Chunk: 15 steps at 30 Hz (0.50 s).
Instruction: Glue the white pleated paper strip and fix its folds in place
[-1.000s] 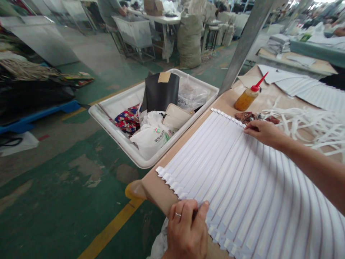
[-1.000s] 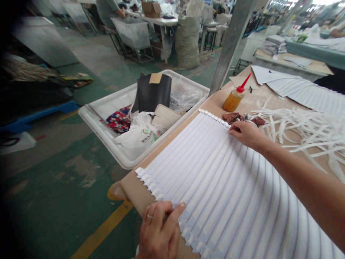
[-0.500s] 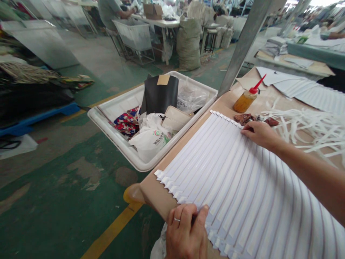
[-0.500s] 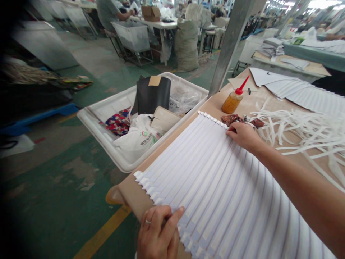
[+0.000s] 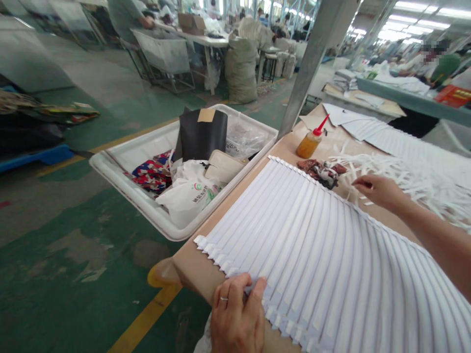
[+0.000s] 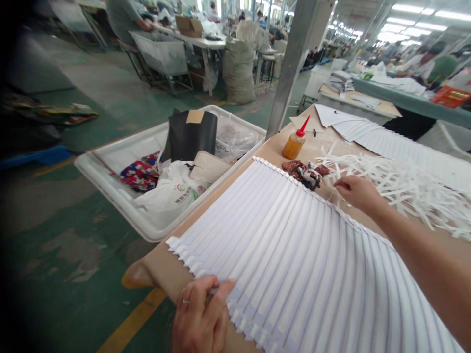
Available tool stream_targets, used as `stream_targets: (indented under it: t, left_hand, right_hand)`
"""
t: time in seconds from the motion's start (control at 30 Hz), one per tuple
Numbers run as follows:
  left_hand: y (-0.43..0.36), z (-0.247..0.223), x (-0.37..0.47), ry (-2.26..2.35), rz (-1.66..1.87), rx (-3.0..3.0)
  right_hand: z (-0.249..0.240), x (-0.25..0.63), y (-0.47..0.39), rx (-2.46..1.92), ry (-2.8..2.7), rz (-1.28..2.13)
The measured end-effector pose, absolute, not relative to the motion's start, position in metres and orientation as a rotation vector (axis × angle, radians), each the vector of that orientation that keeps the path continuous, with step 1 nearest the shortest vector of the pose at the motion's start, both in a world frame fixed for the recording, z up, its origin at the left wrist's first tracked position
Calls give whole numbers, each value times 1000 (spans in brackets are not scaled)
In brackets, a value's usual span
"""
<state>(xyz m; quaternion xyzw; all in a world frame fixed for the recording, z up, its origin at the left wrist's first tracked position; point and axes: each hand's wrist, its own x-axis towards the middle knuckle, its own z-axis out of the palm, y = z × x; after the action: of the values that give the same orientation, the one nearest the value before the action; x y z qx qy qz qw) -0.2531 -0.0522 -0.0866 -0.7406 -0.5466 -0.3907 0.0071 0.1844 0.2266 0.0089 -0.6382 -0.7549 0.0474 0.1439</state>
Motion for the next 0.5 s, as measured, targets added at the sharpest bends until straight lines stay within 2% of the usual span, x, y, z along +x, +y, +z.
stream_targets:
  t: [0.1, 0.23, 0.4, 0.5]
  left_hand:
    - [-51, -83, -253, -1672, -1250, -2297]
    - [-49, -79, -254, -1644, -1254, -2276]
    - [-57, -62, -251, -1710, -1301, -2193]
    - [-68, -45, -236, -1726, -1413, -2248]
  right_hand:
    - [-8, 189, 208, -1729, -2253, 197]
    - [-20, 176, 196, -1642, -2299, 74]
    - [1, 159, 169, -1594, -2295, -76]
    - [16, 118, 114, -1435, -2424, 79]
